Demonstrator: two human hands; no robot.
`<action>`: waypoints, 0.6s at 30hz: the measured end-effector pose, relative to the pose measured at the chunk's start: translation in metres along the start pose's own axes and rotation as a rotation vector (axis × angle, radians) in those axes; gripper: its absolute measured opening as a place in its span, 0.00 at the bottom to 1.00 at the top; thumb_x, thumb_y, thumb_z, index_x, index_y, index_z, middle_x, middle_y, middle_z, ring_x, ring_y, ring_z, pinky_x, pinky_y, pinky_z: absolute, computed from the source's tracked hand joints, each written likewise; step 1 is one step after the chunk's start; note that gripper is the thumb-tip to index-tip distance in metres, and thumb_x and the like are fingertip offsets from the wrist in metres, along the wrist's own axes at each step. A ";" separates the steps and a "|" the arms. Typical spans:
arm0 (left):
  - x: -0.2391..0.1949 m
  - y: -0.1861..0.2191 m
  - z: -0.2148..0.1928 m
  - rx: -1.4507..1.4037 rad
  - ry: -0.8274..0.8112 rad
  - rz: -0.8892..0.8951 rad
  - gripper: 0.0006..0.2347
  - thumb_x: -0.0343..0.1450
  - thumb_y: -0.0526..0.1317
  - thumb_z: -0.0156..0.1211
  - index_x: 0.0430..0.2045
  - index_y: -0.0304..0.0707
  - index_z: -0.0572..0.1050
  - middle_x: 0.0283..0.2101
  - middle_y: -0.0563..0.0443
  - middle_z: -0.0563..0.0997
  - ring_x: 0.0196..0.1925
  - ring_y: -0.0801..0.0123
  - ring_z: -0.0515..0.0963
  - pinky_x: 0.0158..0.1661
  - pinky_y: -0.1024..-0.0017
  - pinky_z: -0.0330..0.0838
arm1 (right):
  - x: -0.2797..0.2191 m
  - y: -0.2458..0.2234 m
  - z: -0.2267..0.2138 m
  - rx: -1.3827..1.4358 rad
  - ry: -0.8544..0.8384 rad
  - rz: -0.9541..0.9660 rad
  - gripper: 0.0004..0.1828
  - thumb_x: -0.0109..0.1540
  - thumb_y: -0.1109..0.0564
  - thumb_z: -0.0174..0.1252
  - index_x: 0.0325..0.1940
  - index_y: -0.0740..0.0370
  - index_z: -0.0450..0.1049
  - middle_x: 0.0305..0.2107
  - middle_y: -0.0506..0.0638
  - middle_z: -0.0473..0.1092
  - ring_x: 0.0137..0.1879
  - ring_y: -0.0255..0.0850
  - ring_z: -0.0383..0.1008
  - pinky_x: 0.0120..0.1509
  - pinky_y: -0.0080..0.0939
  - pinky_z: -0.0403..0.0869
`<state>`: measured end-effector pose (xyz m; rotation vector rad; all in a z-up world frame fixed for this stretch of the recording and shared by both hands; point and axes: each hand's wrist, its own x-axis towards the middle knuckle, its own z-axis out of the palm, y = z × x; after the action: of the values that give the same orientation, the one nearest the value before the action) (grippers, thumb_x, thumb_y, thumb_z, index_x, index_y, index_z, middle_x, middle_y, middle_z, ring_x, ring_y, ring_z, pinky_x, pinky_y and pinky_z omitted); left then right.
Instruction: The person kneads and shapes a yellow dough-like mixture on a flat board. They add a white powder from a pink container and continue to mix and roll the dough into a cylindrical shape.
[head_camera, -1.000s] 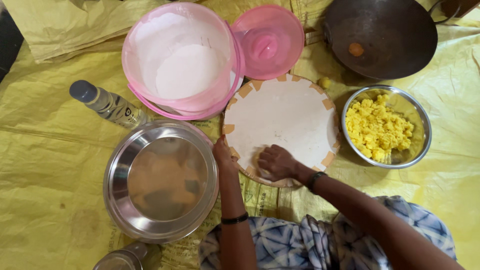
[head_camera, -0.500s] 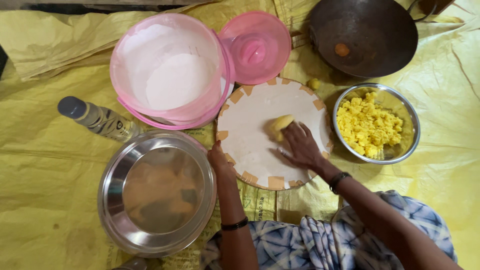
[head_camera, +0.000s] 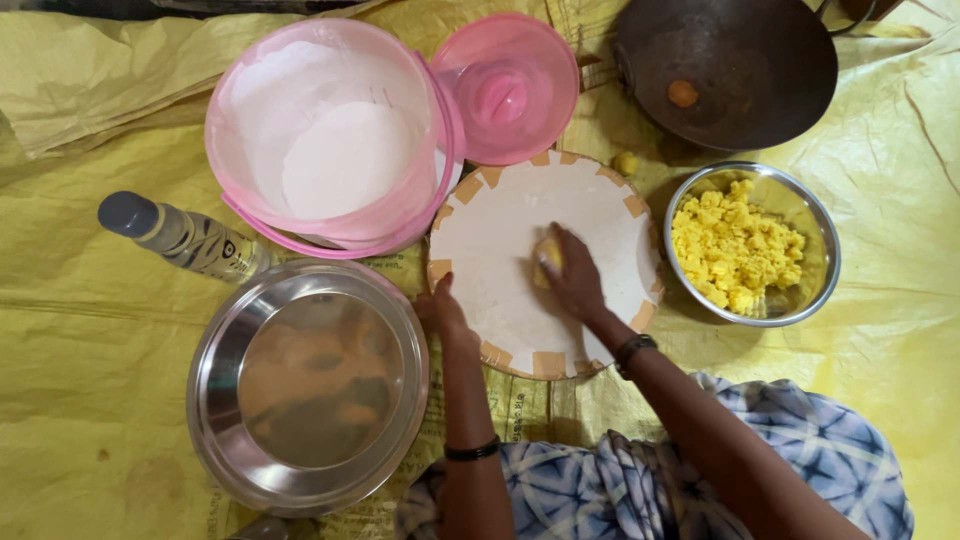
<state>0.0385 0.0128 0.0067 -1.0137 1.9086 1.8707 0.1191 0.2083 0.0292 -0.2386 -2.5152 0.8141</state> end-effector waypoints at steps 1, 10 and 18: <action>-0.007 0.000 0.003 0.174 0.003 0.015 0.35 0.69 0.50 0.63 0.68 0.32 0.55 0.73 0.34 0.53 0.75 0.46 0.51 0.69 0.51 0.48 | -0.002 -0.011 0.005 -0.071 -0.053 -0.050 0.29 0.68 0.50 0.59 0.69 0.70 0.67 0.63 0.64 0.65 0.69 0.57 0.64 0.72 0.57 0.62; -0.008 -0.018 0.032 0.151 -0.344 0.245 0.38 0.75 0.59 0.46 0.75 0.37 0.42 0.78 0.41 0.49 0.80 0.48 0.46 0.74 0.57 0.38 | 0.006 -0.033 0.075 -0.305 -0.219 -0.335 0.29 0.62 0.48 0.54 0.65 0.61 0.72 0.63 0.58 0.70 0.72 0.52 0.64 0.75 0.61 0.58; -0.016 -0.013 0.032 0.162 -0.363 0.175 0.36 0.75 0.58 0.41 0.75 0.40 0.37 0.79 0.45 0.47 0.81 0.49 0.38 0.74 0.57 0.29 | 0.134 0.023 0.078 -0.410 -0.349 -0.076 0.18 0.72 0.49 0.48 0.62 0.53 0.73 0.62 0.49 0.72 0.73 0.43 0.66 0.81 0.58 0.57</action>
<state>0.0498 0.0490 0.0032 -0.4336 1.9344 1.8031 -0.0358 0.2289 0.0130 -0.1412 -2.9863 0.3209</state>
